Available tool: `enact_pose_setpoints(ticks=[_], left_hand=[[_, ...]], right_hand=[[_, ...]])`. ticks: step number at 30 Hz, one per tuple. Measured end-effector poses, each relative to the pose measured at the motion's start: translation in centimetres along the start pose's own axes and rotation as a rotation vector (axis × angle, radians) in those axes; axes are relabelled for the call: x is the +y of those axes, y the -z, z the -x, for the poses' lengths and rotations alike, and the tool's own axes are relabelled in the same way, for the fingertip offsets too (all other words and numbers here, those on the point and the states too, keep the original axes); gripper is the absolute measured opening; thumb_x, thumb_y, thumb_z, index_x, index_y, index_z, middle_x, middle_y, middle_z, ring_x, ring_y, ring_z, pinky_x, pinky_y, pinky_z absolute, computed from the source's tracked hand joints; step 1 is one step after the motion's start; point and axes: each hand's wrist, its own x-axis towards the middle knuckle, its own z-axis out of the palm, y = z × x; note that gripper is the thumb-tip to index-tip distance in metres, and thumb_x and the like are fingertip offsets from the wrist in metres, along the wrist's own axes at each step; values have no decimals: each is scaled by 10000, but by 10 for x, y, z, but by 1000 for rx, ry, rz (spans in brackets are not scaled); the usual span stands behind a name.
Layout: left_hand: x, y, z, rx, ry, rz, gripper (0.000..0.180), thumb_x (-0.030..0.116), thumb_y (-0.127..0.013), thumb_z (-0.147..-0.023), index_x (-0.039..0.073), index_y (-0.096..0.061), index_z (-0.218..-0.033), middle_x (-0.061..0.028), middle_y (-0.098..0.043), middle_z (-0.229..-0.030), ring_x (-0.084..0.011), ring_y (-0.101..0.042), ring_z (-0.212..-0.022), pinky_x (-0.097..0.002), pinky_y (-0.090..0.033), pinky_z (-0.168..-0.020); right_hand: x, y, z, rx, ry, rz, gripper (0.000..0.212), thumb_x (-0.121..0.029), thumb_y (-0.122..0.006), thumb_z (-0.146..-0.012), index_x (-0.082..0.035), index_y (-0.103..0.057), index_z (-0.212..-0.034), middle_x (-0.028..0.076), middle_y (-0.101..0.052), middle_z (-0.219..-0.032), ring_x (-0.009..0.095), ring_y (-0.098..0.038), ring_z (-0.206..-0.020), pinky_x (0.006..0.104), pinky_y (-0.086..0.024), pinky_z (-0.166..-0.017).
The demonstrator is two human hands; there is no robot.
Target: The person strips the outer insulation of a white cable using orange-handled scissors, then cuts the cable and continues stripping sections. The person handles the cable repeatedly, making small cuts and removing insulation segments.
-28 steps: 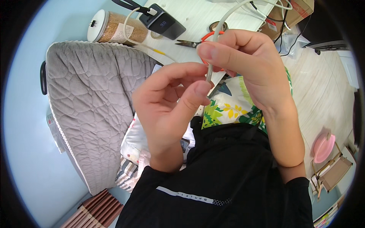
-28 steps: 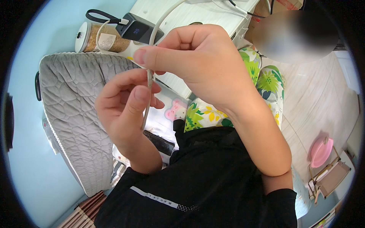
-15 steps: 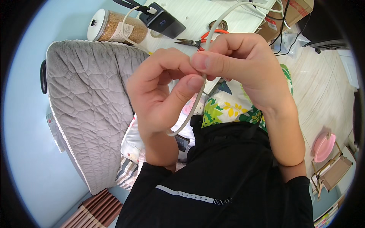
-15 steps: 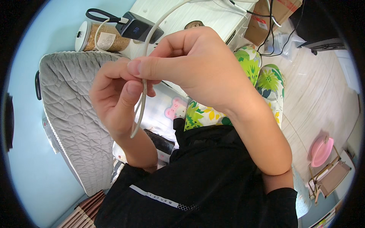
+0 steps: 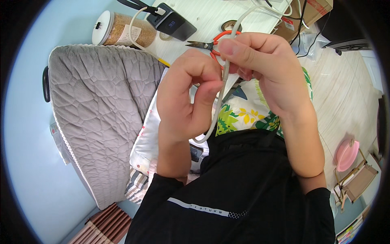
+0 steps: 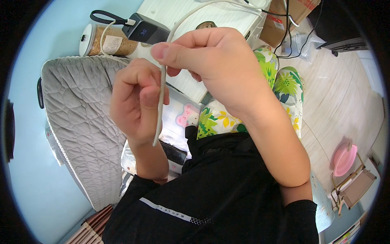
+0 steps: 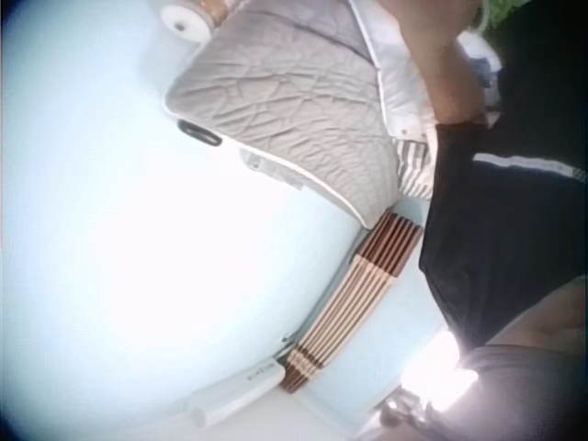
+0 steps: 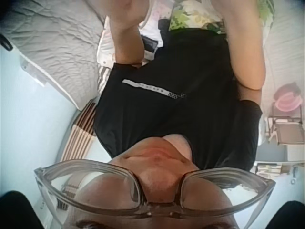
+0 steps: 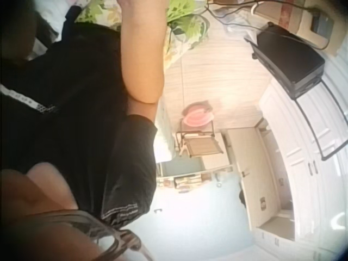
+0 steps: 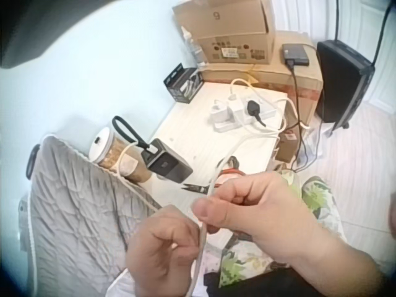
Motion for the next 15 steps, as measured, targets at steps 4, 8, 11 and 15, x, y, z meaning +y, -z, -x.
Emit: enact_pose_setpoints(ticks=[4,8,11,15], left_hand=[[3,0,-2,54,33,75,257,177,-590,-951,-61,-519,-1015,-126,-549,-915,-110,-511,-673,-208,-441,-542],[6,4,-5,58,14,24,174,80,-652,-879,-47,-577,-972,-105,-593,-892,-123,-563,-719,-209,-475,-574],[10,11,-10,-1,39,-41,116,41,-681,-842,-19,-607,-907,-80,-620,-859,-124,-584,-708,-207,-476,-576],[17,16,-17,-83,133,-116,69,21,-675,-833,5,-611,-850,-58,-624,-821,-118,-576,-661,-203,-451,-549]], right_hand=[[1,-4,2,-17,72,2,178,-205,-697,-858,-29,-715,-860,7,-651,-725,44,-546,-645,189,-357,-560],[1,-5,0,-31,69,11,185,-212,-696,-863,-28,-717,-865,5,-658,-734,39,-555,-651,186,-359,-559],[0,-6,0,-28,36,52,194,-218,-696,-866,-25,-717,-864,3,-652,-725,35,-549,-645,185,-357,-557],[1,-4,1,-24,3,106,202,-228,-698,-866,-28,-719,-853,-2,-641,-704,29,-527,-629,185,-350,-550]])
